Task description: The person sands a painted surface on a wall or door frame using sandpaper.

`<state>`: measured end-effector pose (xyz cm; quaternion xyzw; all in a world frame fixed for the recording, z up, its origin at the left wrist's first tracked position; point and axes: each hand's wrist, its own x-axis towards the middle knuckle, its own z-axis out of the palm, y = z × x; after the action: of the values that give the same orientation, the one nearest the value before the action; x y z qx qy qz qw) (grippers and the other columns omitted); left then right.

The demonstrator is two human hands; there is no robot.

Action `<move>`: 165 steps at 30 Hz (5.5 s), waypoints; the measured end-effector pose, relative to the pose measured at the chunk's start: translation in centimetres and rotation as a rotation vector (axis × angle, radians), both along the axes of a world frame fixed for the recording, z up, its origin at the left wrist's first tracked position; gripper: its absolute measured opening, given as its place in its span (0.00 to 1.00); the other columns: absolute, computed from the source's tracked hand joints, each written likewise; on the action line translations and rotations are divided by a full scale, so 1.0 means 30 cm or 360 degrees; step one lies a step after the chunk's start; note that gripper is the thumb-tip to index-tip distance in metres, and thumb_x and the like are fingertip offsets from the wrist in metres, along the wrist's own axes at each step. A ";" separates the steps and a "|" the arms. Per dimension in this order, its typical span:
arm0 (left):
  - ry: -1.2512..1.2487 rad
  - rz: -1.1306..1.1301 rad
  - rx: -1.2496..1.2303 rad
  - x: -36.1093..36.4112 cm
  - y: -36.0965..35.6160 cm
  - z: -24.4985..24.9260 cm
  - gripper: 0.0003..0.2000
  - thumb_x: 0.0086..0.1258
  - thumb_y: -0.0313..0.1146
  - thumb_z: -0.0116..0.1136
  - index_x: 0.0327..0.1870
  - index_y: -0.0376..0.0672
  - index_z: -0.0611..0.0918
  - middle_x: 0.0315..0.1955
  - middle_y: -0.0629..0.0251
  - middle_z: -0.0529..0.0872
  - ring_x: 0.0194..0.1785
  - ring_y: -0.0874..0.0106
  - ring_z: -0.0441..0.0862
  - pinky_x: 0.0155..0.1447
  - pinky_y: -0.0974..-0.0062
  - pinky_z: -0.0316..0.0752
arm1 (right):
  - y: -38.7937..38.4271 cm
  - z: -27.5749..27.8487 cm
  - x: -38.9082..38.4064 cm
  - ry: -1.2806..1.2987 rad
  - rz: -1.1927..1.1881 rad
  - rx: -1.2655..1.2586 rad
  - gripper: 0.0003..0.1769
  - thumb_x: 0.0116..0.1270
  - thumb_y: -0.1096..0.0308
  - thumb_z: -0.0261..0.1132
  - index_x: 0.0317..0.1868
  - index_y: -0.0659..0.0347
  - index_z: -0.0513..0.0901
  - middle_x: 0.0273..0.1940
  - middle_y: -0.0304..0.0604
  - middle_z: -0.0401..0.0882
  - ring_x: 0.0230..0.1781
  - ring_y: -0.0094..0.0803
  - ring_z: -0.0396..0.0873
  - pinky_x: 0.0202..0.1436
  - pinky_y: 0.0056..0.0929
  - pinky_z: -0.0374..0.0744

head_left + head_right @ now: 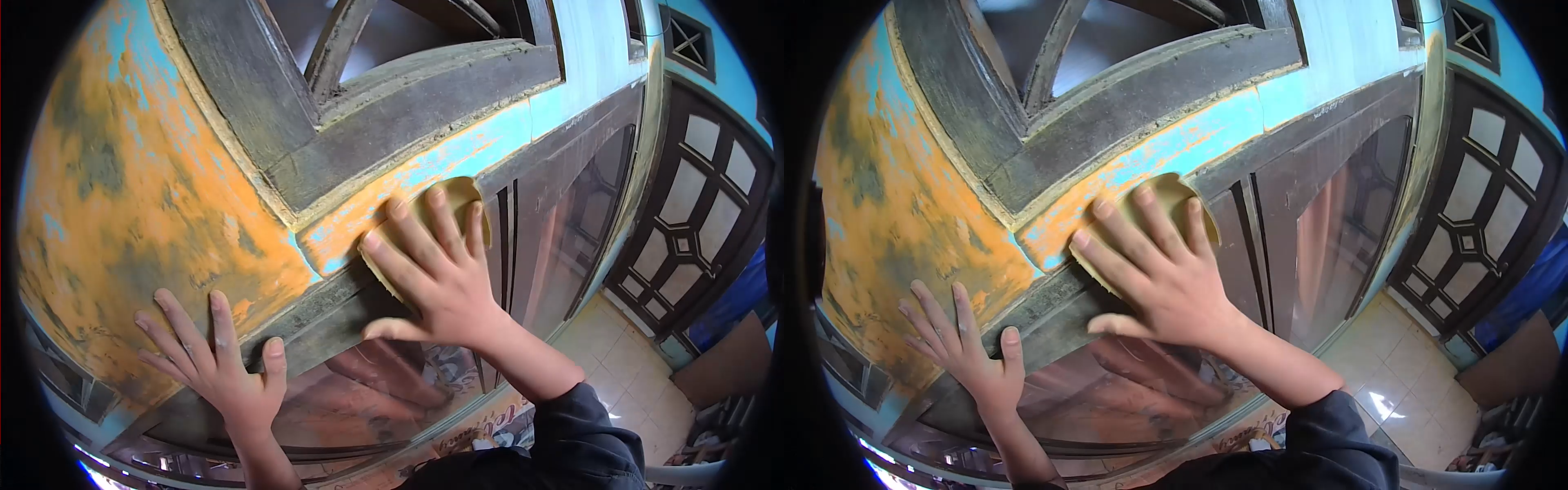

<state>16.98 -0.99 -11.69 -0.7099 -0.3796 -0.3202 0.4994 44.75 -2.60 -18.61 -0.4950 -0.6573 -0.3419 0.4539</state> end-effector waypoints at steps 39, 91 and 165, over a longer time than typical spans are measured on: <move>0.0014 0.0067 0.0030 0.003 0.005 0.000 0.38 0.77 0.65 0.43 0.82 0.54 0.65 0.84 0.45 0.51 0.84 0.35 0.42 0.74 0.19 0.35 | -0.017 0.022 -0.035 0.0288 0.0054 0.0084 0.45 0.66 0.31 0.66 0.75 0.51 0.76 0.81 0.61 0.58 0.84 0.64 0.47 0.81 0.71 0.42; 0.0167 0.0066 0.0209 -0.479 0.024 0.368 0.35 0.80 0.60 0.42 0.82 0.50 0.65 0.83 0.50 0.55 0.85 0.41 0.48 0.82 0.35 0.41 | 0.034 0.270 -0.373 -0.0379 0.0097 0.0079 0.50 0.70 0.21 0.46 0.83 0.40 0.61 0.84 0.46 0.53 0.85 0.54 0.48 0.81 0.72 0.41; -0.0456 0.0061 0.0120 -0.758 0.003 0.200 0.62 0.59 0.83 0.49 0.79 0.29 0.63 0.81 0.43 0.57 0.85 0.49 0.51 0.82 0.38 0.40 | 0.047 0.645 -0.886 -0.1038 -0.0049 0.0346 0.49 0.68 0.19 0.45 0.82 0.37 0.64 0.84 0.44 0.54 0.85 0.54 0.48 0.82 0.72 0.39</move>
<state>-5.75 -0.91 -5.69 -0.6304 -0.4481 -0.4227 0.4724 18.16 -1.19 0.73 -0.3182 -0.7200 -0.5571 0.2646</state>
